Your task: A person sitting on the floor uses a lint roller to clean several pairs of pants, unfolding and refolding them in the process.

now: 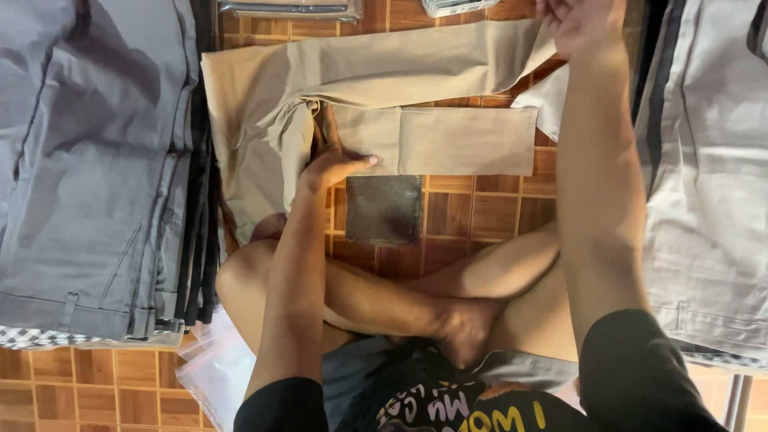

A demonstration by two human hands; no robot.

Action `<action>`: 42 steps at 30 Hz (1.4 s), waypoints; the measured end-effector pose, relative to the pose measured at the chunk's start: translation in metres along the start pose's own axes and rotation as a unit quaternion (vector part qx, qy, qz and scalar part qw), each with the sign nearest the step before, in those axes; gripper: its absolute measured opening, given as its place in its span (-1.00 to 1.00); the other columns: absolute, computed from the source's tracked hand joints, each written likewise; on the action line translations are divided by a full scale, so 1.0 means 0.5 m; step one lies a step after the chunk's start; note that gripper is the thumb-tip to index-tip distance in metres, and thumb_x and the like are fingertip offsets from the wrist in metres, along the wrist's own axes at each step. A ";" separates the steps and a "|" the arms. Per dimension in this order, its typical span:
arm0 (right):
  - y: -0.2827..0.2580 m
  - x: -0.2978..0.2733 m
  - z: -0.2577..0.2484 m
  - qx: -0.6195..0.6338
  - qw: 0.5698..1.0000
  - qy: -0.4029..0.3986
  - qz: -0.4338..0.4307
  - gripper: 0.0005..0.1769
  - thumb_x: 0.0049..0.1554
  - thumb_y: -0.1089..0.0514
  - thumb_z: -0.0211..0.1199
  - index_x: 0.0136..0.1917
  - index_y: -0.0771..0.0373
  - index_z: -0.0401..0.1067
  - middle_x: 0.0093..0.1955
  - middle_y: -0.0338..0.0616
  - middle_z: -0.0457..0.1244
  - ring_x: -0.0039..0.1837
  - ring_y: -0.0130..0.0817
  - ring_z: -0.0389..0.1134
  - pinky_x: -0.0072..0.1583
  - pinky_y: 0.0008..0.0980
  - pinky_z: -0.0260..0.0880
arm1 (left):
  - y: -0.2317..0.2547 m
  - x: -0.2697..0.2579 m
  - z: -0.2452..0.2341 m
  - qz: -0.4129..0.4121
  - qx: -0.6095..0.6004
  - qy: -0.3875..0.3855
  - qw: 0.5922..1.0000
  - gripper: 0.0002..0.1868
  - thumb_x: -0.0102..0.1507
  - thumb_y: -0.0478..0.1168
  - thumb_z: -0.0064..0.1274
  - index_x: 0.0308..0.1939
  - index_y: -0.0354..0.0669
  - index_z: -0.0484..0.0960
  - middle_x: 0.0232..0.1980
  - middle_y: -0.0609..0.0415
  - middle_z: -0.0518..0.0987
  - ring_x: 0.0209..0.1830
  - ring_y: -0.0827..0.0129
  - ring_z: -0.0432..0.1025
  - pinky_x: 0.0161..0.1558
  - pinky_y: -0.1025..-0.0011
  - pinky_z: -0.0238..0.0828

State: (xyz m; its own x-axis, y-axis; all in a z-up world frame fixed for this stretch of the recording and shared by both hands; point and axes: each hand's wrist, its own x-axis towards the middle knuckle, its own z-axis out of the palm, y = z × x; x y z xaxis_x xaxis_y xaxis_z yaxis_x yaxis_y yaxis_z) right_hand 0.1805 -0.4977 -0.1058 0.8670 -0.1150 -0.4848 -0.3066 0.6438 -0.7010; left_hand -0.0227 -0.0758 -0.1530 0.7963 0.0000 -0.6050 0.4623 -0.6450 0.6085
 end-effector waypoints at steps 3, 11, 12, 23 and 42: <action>0.041 -0.240 0.130 -0.110 0.992 0.004 -0.062 -0.91 0.10 0.25 0.28 -0.08 0.19 0.53 -0.17 -0.09 0.43 -0.12 -0.31 0.48 0.02 -0.39 0.48 | -0.014 0.016 0.006 0.023 0.026 0.025 0.999 0.53 0.05 0.40 0.35 0.58 0.18 -0.66 0.69 -0.19 -0.58 0.72 0.10 -0.57 0.60 0.30 -0.52; 0.469 -0.558 0.062 -0.201 0.978 -0.038 0.038 -0.87 0.36 0.21 -0.04 0.18 0.18 0.22 -0.26 -0.26 0.12 -0.36 -0.55 0.14 -0.37 -0.60 0.18 | -0.067 0.064 0.042 0.048 0.015 0.032 0.998 0.63 0.07 0.39 0.51 0.62 0.30 -0.68 0.68 -0.42 -0.46 0.72 -0.15 -0.40 0.64 0.06 -0.38; 0.510 -0.546 0.022 -0.198 0.979 -0.035 0.035 -0.87 0.36 0.21 -0.04 0.18 0.18 0.22 -0.26 -0.26 0.12 -0.36 -0.55 0.14 -0.37 -0.60 0.18 | -0.058 0.047 0.036 0.051 0.018 0.029 0.998 0.63 0.07 0.39 0.51 0.62 0.30 -0.68 0.68 -0.42 -0.46 0.72 -0.15 -0.40 0.64 0.06 -0.38; 0.460 -0.439 -0.263 -0.133 0.957 0.254 0.033 -0.77 0.34 0.11 -0.01 0.04 0.27 0.39 -0.34 -0.20 0.17 -0.47 -0.42 0.17 -0.45 -0.37 0.29 | -0.050 -0.014 0.033 0.054 -0.017 0.053 0.997 0.57 0.13 0.27 0.56 0.61 0.46 -0.64 0.68 -0.30 -0.56 0.72 -0.09 -0.45 0.65 0.06 -0.30; 0.460 -0.467 -0.145 -0.047 0.961 0.268 -0.038 -0.64 0.35 -0.14 0.02 0.04 0.22 0.23 -0.38 -0.24 0.04 -0.49 -0.46 0.03 -0.49 -0.46 0.06 | -0.046 -0.036 0.029 -0.009 0.031 0.031 0.999 0.59 0.03 0.34 0.52 0.59 0.49 -0.65 0.71 -0.26 -0.43 0.73 -0.02 -0.40 0.65 0.08 -0.36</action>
State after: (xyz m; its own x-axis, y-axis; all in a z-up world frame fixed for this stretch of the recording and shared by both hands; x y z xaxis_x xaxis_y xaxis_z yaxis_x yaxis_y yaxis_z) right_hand -0.1207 -0.3777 -0.1917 0.5687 -0.5485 -0.6130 -0.3067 0.5501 -0.7768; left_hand -0.0535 -0.0722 -0.1636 0.8118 0.0577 -0.5810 0.4527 -0.6907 0.5639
